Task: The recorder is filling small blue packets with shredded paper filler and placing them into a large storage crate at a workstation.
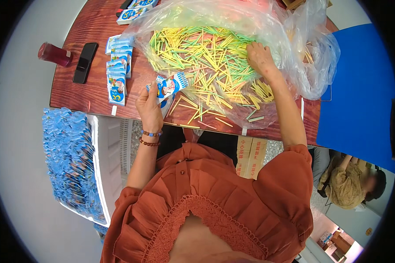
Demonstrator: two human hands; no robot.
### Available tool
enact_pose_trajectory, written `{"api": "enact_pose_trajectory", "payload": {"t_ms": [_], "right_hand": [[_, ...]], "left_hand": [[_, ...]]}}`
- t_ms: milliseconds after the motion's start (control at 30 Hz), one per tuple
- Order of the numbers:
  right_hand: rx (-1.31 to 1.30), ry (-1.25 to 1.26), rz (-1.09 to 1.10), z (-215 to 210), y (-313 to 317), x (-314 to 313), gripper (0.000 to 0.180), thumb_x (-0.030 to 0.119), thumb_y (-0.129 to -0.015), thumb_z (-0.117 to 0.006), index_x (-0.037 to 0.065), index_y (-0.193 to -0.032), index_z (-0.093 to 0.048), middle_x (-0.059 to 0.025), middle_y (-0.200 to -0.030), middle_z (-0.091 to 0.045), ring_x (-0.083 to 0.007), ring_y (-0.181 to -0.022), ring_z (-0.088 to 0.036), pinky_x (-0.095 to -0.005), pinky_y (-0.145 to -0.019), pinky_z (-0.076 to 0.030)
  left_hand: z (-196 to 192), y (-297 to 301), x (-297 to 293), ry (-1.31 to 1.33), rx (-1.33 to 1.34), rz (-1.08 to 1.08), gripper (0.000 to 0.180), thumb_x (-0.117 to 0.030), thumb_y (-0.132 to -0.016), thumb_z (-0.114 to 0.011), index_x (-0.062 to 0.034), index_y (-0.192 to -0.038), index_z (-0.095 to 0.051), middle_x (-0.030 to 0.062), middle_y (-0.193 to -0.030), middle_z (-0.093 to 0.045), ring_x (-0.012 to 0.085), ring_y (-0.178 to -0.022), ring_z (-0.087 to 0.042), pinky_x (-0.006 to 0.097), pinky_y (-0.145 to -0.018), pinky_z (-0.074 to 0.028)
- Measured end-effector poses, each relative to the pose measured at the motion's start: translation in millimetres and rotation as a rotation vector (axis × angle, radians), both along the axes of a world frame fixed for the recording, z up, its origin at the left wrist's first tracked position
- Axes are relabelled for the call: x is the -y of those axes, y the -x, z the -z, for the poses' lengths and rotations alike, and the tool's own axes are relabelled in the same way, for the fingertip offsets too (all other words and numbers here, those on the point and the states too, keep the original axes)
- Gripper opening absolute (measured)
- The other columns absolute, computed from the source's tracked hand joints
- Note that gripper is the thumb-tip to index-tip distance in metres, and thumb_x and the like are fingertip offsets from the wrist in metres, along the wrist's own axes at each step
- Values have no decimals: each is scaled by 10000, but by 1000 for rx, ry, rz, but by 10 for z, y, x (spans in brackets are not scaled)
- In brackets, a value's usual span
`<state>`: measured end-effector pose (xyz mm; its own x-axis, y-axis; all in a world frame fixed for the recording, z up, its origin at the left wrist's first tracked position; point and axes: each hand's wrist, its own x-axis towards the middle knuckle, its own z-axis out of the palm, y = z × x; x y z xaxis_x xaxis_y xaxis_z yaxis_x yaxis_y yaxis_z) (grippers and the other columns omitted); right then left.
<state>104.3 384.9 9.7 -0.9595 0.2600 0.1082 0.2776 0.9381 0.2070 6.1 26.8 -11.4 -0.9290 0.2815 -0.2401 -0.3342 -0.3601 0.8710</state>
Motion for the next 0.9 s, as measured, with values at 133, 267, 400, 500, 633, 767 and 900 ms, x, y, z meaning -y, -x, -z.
{"api": "enact_pose_trajectory", "payload": {"t_ms": [133, 267, 400, 500, 633, 767, 900], "right_hand": [[31, 268, 52, -103, -23, -21, 166, 120, -865, -564, 16, -994, -547, -176, -987, -640, -342, -1002, -582, -449, -796, -439], [13, 515, 215, -180, -29, -69, 176, 164, -935, -531, 22, -1039, -536, -186, -1003, -657, -315, -989, -610, -408, -826, -446], [-313, 939, 186, -223, -76, -73, 210, 191, -985, -489, 30, -1110, -543, -114, -968, -662, -218, -927, -634, -332, -836, -467], [-494, 1169, 111, -255, -33, 13, 213, 163, -997, -474, 8, -1125, -544, -69, -941, -643, -193, -932, -629, -312, -870, -472], [-788, 1920, 96, -348, 82, 302, 159, 83, -997, -471, -15, -1108, -528, -60, -917, -611, -202, -956, -609, -370, -985, -454], [-940, 2307, -290, -469, 288, 912, 128, 42, -988, -467, -5, -1099, -509, -74, -909, -597, -211, -927, -598, -454, -1042, -418], [-1137, 2364, -433, -671, 403, 1670, 102, 64, -1001, -447, 20, -1075, -502, -76, -909, -585, -233, -939, -589, -490, -1079, -353]], "left_hand": [[-79, -35, -26, -41, -14, -19, 159, -200, -965, -603, -98, -848, -638, -48, -778, -629, 0, -634, -546, 171, -488, -409], [-43, -3, 11, -42, -28, 7, 156, -206, -968, -595, -90, -881, -650, -33, -804, -653, 11, -657, -577, 178, -522, -459], [-62, -5, 5, -50, -6, 22, 169, -214, -970, -592, -82, -889, -660, -19, -818, -667, 21, -649, -585, 185, -529, -466], [-140, -29, -83, -83, 34, -12, 195, -223, -973, -589, -68, -879, -662, -10, -807, -668, 32, -636, -586, 189, -526, -460], [-192, -41, -184, -87, 12, 23, 226, -232, -974, -587, -45, -870, -661, -2, -800, -667, 44, -625, -583, 197, -537, -472], [-184, -71, -325, -162, 47, 41, 234, -237, -976, -585, -45, -869, -666, -4, -791, -661, 44, -618, -575, 196, -531, -458], [-271, -114, -359, -175, 25, 6, 232, -236, -974, -590, -36, -883, -664, -4, -799, -667, 36, -627, -574, 199, -527, -443]]}}
